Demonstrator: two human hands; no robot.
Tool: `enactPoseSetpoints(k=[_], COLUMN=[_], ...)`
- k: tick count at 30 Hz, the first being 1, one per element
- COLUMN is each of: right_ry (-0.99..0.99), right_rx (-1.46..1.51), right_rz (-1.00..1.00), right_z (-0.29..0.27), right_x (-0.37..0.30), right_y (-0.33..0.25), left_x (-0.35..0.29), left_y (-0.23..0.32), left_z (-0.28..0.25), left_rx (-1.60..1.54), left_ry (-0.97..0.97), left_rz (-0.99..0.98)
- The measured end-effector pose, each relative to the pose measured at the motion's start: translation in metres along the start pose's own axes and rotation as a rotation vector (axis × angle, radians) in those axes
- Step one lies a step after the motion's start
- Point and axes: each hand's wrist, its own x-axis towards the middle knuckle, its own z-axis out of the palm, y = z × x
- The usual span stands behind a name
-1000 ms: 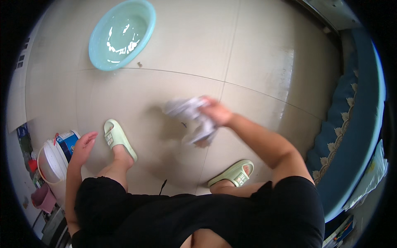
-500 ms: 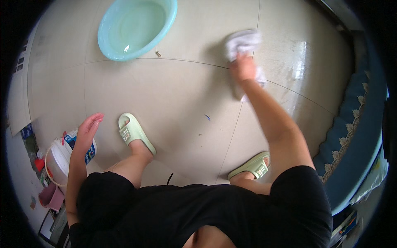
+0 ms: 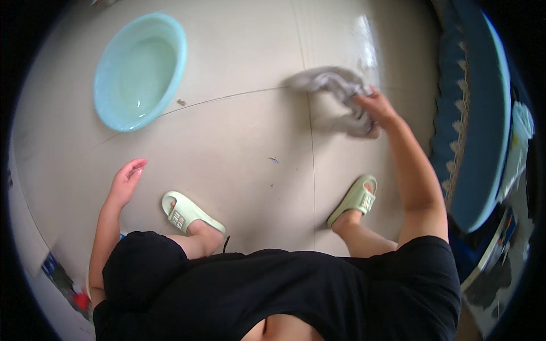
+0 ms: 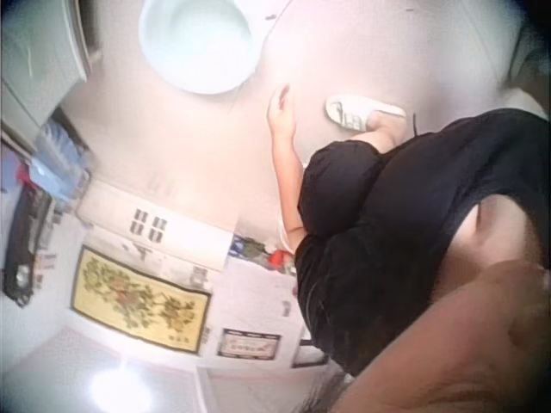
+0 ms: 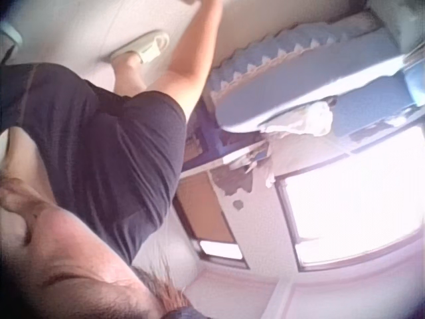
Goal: The person cleans the tiled floor in a living room using a white cloth and a light blue basin of water. They repeatedly dip the cloth into the basin, wring it out, and wipe the floor in circular and sweeping motions, moving the basin as needed to reach different areas.
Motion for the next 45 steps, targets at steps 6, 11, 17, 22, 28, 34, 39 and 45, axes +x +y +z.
enactPoseSetpoints(k=[6, 11, 17, 22, 28, 34, 39, 45], right_ry=[0.695, 0.536, -0.062, 0.080, 0.846, 0.307, 0.210, 0.190], right_rx=[-0.710, -0.737, -0.261, 0.400, -0.785, -0.833, -0.846, -0.890], right_rz=[0.153, -0.078, 0.038, -0.132, 0.054, 0.262, 0.302, 0.402], right_z=[-0.086, 0.103, 0.232, 0.136, 0.068, 0.106, 0.095, 0.099], right_x=[-0.013, -0.070, -0.124, -0.119, -0.108, -0.108, -0.106, -0.105], right_y=[0.181, 0.146, 0.096, 0.072, 0.119, 0.079, 0.066, 0.071], left_x=[0.060, 0.073, 0.095, 0.100, 0.134, 0.143, 0.134, 0.133], left_y=[0.002, -0.001, 0.013, 0.044, 0.134, 0.190, 0.197, 0.183], left_z=[0.016, 0.028, 0.050, 0.060, 0.169, 0.273, 0.285, 0.288], left_rx=[0.035, 0.036, 0.165, 0.319, 1.273, 1.485, 1.469, 1.497], left_ry=[-0.185, -0.284, -0.331, -0.449, -0.374, -0.361, -0.304, -0.301], left_rz=[-0.007, -0.021, 0.015, 0.067, 0.459, 0.067, -0.026, 0.013])
